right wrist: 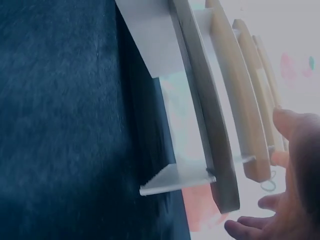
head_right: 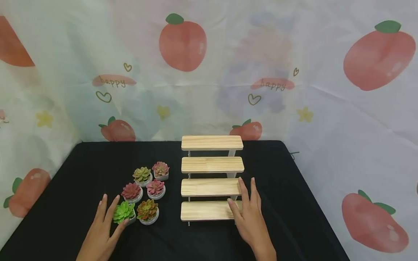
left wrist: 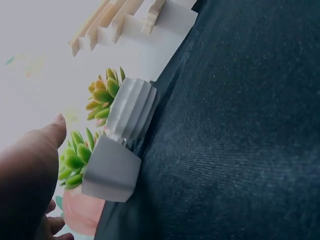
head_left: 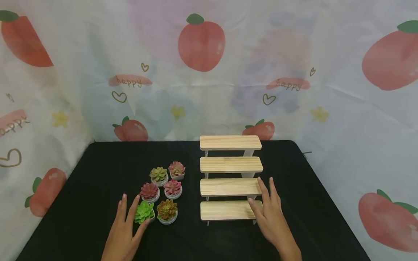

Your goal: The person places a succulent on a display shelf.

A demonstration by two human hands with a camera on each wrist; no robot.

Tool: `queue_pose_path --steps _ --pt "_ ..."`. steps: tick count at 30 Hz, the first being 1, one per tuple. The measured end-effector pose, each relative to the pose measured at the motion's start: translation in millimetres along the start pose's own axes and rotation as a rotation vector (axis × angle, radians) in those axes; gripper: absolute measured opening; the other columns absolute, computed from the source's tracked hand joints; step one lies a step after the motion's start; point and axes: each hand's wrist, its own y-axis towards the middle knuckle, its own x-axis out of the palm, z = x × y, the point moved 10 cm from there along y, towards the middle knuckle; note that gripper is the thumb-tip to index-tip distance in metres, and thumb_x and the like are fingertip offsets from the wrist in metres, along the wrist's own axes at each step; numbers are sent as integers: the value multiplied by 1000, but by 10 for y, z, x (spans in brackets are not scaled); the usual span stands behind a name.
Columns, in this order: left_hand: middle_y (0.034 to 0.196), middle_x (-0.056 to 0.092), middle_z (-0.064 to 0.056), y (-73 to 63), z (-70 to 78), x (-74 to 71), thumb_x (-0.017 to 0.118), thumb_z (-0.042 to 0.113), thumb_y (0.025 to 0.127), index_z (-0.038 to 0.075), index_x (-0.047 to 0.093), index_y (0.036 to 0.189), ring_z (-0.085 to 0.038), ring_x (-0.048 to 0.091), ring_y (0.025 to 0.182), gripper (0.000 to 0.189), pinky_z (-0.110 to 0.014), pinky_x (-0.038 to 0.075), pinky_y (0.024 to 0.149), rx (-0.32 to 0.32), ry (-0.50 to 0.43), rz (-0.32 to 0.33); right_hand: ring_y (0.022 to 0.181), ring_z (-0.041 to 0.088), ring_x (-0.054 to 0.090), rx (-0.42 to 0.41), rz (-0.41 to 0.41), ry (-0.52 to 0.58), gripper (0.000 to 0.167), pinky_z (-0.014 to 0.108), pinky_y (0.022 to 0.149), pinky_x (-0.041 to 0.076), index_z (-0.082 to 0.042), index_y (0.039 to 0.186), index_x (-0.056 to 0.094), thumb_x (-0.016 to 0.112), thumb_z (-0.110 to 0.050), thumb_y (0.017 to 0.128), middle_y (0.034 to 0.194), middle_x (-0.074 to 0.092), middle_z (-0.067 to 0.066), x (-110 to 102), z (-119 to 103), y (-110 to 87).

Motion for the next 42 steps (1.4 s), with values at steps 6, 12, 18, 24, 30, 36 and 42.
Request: queue_pose_path --steps 6,12,18,24,30,36,42 --pt "167 1 -31 -8 -69 94 54 62 102 17 16 167 -60 14 146 88 -80 29 101 -28 -59 -30 147 58 11 5 61 78 66 84 98 26 -12 164 25 54 -37 109 169 -2 22 4 -25 42" --pt "166 10 -31 10 -51 114 60 57 101 17 20 166 -61 22 142 86 -80 31 99 10 -80 -7 147 56 18 83 169 224 52 77 106 27 -5 156 39 50 -27 111 167 11 27 -29 42 105" --pt "163 19 -30 14 -19 118 69 45 100 16 23 165 -59 30 139 85 -78 36 98 29 -121 21 145 52 28 111 250 311 44 69 109 33 -2 151 48 49 -16 110 162 25 27 -59 82 162" --pt "156 31 -29 15 54 94 80 28 94 14 27 163 -54 40 135 88 -72 43 96 70 -135 89 148 43 26 165 313 446 41 66 113 26 -4 150 52 47 -14 110 163 30 19 -23 109 192" --pt "149 37 -29 -5 59 93 86 16 88 11 28 161 -52 47 130 94 -67 48 92 52 -155 109 147 35 33 191 361 521 38 60 114 29 -4 145 58 48 -12 109 157 42 16 24 151 200" --pt "144 41 -30 -3 74 82 88 13 85 10 30 160 -50 50 126 96 -66 50 88 53 -150 148 135 29 47 225 352 621 37 47 108 37 -8 144 60 48 -14 110 149 53 14 68 228 220" --pt "139 45 -30 -3 109 97 89 11 82 7 33 158 -51 53 122 94 -66 51 88 56 -151 170 128 28 51 227 329 662 37 45 103 39 -8 144 60 48 -16 110 145 55 14 97 260 234"
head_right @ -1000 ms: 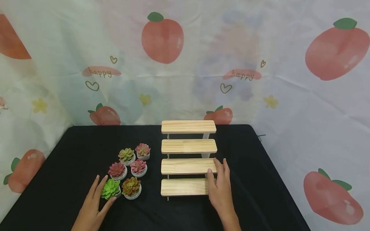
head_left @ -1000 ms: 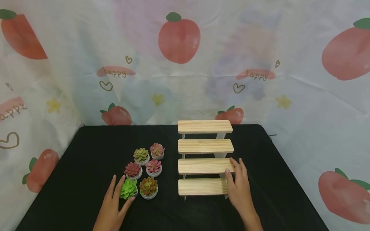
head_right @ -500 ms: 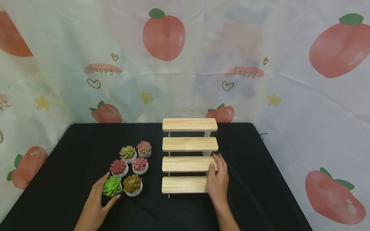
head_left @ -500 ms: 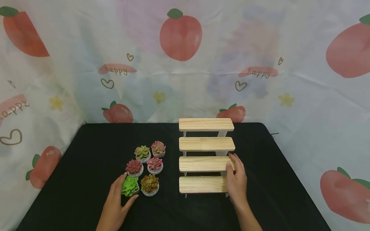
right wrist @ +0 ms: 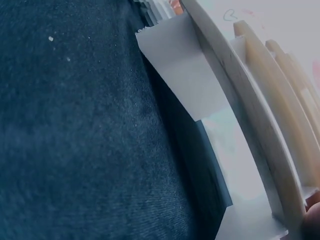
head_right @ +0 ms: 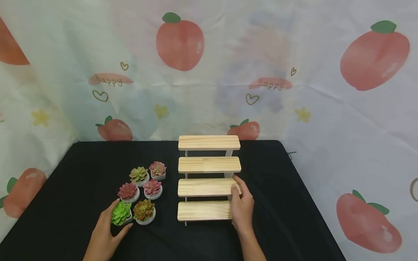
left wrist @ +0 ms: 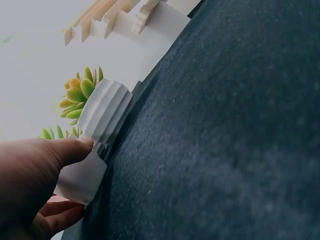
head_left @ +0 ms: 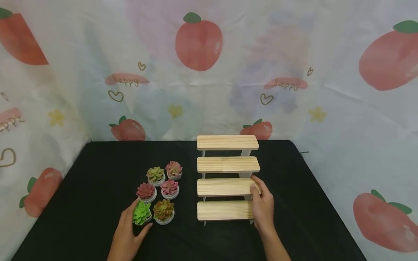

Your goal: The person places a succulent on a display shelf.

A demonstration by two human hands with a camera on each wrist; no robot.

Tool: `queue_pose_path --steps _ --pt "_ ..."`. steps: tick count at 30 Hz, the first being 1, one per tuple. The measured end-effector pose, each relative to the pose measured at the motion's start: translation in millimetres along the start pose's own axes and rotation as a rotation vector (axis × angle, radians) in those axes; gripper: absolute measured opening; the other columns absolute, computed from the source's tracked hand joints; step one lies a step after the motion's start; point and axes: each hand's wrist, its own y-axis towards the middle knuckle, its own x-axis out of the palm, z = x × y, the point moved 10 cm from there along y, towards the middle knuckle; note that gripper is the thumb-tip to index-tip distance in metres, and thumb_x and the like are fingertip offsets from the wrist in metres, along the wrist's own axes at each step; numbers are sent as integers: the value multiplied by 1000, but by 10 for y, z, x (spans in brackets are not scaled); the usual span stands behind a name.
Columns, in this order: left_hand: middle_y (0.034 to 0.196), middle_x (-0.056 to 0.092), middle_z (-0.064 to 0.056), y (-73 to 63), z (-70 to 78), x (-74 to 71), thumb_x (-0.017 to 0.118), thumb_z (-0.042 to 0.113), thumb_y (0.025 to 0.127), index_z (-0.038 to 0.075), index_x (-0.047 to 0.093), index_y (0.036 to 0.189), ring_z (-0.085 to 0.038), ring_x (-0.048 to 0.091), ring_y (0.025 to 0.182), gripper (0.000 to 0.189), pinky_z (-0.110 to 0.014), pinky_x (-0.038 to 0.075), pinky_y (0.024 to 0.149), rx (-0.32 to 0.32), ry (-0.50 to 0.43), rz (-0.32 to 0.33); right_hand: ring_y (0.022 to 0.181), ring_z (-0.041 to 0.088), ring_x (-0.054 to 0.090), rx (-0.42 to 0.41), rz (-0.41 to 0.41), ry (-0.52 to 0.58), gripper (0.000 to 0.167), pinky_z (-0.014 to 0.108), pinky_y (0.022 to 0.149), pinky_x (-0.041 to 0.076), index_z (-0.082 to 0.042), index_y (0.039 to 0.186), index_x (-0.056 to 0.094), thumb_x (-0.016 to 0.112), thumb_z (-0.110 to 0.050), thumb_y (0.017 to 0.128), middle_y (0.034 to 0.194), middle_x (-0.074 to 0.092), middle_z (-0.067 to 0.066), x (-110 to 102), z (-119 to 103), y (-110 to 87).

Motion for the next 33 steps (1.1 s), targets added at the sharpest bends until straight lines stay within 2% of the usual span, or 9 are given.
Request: queue_pose_path --steps 4,7,14,19,21,23,26,28,33 --pt "136 47 -29 -11 -5 -8 90 9 81 7 35 157 -50 54 120 93 -66 51 87 0 9 14 132 27 50 -1 2 17 36 48 106 38 -7 143 61 50 -14 110 146 55 14 -6 32 -27" --pt "132 50 -28 -11 -11 -24 90 7 81 9 36 156 -49 56 117 93 -66 51 86 -10 6 30 133 24 51 3 13 12 36 43 105 40 -7 143 62 51 -15 110 146 55 13 -26 51 -37" --pt "125 54 -28 -20 -50 -24 91 3 78 10 36 154 -48 59 112 94 -66 51 86 -49 -8 34 129 23 53 3 6 -15 35 25 94 43 -8 142 63 53 -17 110 145 56 12 -40 53 -27" --pt "126 54 -29 -19 -63 -42 92 2 75 9 38 153 -49 59 113 96 -66 51 86 -45 -8 53 125 23 55 -17 6 -34 35 19 89 45 -8 142 63 53 -17 109 144 57 12 -33 32 -15" --pt "128 54 -29 -19 -67 -44 93 2 74 9 38 153 -49 58 114 96 -66 51 86 -51 -8 52 118 24 58 -25 13 -47 35 20 81 46 -8 142 63 54 -17 109 143 58 12 -39 27 -17" --pt "131 53 -30 -17 -66 -43 93 2 74 8 38 153 -50 57 117 96 -66 50 88 -55 -15 49 115 23 58 -32 17 -59 35 20 79 46 -8 142 63 53 -17 109 142 58 13 -43 23 -18" --pt "135 52 -31 -11 -60 -38 93 2 74 7 39 152 -50 56 120 96 -67 49 90 -62 -34 47 115 22 57 -38 20 -64 35 22 79 45 -8 142 63 53 -17 110 143 58 12 -48 16 -16" --pt "137 52 -31 -7 -54 -37 94 2 73 6 40 152 -50 55 121 95 -67 49 92 -63 -44 49 121 22 56 -41 15 -61 35 20 85 44 -7 142 63 53 -17 110 144 58 11 -42 15 -9" --pt "137 52 -30 3 -40 -72 94 4 74 6 42 151 -50 55 121 93 -66 48 93 -70 -56 43 126 24 55 -42 7 -53 36 20 89 44 -7 142 62 53 -18 110 144 57 11 -26 26 12"
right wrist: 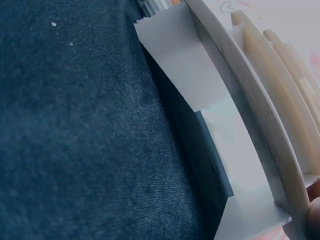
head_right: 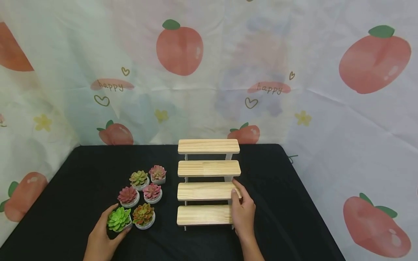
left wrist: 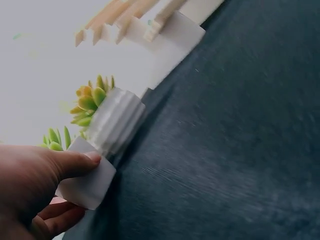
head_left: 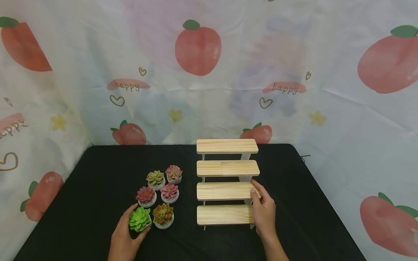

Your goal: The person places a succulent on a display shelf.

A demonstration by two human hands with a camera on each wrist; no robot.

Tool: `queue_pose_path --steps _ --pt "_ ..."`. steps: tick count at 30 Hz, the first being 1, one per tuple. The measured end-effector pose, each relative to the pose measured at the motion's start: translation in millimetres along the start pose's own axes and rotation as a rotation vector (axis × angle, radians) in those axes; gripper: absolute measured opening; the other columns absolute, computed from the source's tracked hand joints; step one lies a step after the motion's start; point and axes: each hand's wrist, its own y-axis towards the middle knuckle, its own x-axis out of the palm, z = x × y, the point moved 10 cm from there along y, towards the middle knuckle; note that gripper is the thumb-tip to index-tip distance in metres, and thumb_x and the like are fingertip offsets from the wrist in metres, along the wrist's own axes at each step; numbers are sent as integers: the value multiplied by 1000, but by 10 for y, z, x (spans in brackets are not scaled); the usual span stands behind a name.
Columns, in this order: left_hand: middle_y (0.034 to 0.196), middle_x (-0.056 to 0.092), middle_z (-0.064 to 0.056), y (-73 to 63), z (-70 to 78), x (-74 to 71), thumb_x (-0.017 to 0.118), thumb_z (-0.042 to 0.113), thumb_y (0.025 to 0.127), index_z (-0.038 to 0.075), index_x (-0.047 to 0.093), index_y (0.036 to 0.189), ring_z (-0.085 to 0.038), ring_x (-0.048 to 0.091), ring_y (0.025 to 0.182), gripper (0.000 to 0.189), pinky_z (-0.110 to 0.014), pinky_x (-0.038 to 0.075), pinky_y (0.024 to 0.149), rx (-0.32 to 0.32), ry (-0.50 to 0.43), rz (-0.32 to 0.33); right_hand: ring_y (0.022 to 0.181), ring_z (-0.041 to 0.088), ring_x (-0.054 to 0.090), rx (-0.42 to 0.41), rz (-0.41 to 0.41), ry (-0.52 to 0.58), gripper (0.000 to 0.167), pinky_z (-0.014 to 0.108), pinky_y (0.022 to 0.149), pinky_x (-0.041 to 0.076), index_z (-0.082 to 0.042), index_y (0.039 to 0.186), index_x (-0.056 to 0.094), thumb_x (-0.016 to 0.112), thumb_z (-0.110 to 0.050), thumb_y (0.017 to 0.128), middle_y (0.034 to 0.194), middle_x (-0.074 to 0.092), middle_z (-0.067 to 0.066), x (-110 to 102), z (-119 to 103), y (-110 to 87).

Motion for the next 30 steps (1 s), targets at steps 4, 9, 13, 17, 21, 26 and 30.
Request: queue_pose_path --steps 4,9,13,17,21,26,30 --pt "134 54 -30 -5 45 -82 95 4 73 5 44 149 -50 57 118 92 -66 49 91 14 7 12 125 25 55 -3 3 -4 35 24 89 44 -8 142 63 53 -17 110 144 57 12 4 8 -1" --pt "127 57 -28 -6 90 -171 96 4 70 5 49 145 -49 60 113 88 -66 51 88 54 27 55 123 25 56 -7 12 -20 35 22 85 44 -8 142 63 52 -17 110 144 58 12 -2 3 -1" --pt "123 59 -25 -17 111 -210 97 5 69 5 52 142 -47 61 111 86 -66 51 86 77 36 85 119 23 57 -11 11 -34 35 21 81 45 -8 142 63 53 -17 110 143 59 12 -5 -6 0" --pt "122 59 -24 -27 128 -257 98 6 68 6 53 142 -46 62 110 86 -66 51 86 89 30 120 115 22 57 -17 10 -45 35 21 77 46 -9 142 63 52 -16 110 142 59 11 -11 -18 3" --pt "123 59 -24 -20 136 -309 98 7 69 7 54 142 -46 61 110 86 -66 50 86 84 17 147 115 22 58 -21 17 -51 34 20 78 46 -10 141 64 52 -16 109 142 60 11 -24 -21 7" --pt "121 59 -23 -25 140 -358 98 7 69 7 54 141 -45 61 109 85 -65 50 86 70 17 156 112 21 58 -25 17 -68 35 23 74 46 -8 142 63 52 -16 110 142 60 11 -20 -16 2" --pt "120 59 -22 -30 163 -398 98 7 69 9 55 141 -44 61 109 84 -65 50 85 86 12 165 104 21 57 -34 18 -78 35 28 67 45 -8 142 63 52 -15 110 142 60 12 -10 -17 -5"
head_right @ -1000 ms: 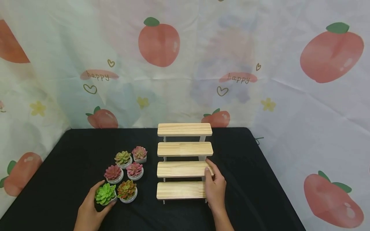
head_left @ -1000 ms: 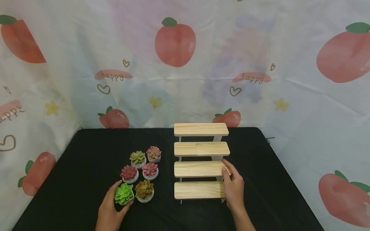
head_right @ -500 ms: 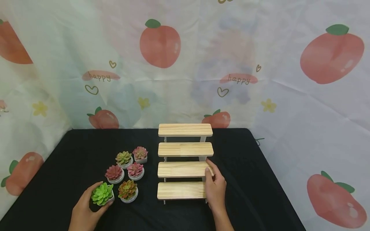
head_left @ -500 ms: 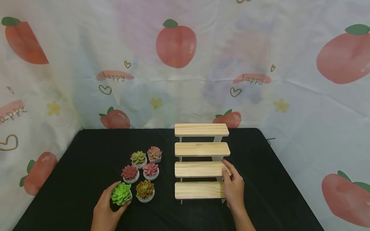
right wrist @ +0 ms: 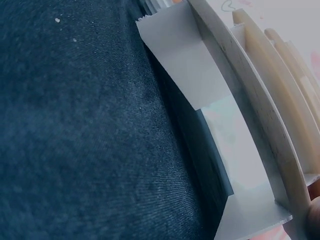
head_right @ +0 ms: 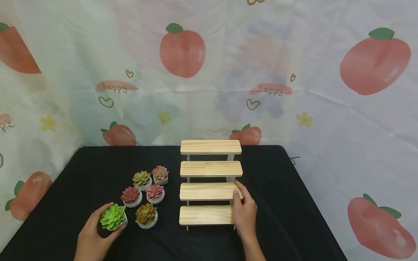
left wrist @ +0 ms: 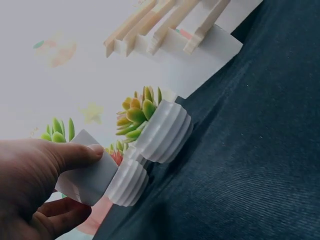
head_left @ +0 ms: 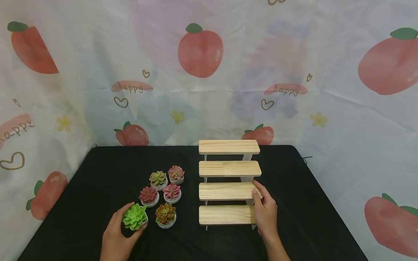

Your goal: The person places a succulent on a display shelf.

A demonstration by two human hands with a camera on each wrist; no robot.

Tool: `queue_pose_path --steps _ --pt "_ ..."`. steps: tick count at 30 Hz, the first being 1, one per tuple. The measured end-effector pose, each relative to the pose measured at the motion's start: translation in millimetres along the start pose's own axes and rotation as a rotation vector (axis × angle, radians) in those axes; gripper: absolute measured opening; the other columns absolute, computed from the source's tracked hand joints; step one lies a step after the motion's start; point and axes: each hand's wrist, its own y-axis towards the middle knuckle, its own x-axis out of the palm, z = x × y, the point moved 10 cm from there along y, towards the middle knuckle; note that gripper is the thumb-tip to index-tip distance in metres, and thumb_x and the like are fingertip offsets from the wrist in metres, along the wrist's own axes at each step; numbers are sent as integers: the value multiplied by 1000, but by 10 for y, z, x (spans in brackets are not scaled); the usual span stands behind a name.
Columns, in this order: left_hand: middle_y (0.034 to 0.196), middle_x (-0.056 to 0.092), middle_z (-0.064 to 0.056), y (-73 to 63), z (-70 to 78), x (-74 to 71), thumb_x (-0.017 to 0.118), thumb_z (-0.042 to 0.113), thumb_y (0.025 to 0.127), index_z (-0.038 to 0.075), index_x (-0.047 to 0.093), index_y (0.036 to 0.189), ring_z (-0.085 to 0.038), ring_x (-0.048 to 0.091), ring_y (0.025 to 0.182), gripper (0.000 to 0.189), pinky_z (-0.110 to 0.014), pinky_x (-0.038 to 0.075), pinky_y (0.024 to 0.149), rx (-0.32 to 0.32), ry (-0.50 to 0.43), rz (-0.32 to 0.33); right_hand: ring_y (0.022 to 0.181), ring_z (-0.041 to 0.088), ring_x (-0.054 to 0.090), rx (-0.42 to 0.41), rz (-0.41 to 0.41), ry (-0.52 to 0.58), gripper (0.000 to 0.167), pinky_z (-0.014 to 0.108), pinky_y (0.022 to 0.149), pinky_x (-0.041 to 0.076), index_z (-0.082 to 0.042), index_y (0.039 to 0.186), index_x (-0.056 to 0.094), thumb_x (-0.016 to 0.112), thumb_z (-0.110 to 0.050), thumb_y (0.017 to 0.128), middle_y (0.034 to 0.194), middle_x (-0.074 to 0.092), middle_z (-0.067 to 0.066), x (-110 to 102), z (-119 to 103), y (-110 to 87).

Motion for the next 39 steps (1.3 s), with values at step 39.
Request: queue_pose_path --steps 39 --pt "112 60 -16 60 160 -2 100 7 65 9 57 140 -38 64 98 87 -65 53 77 143 2 19 93 29 60 1 8 29 33 29 66 45 -13 140 66 55 -15 109 137 63 12 -16 -42 -17"
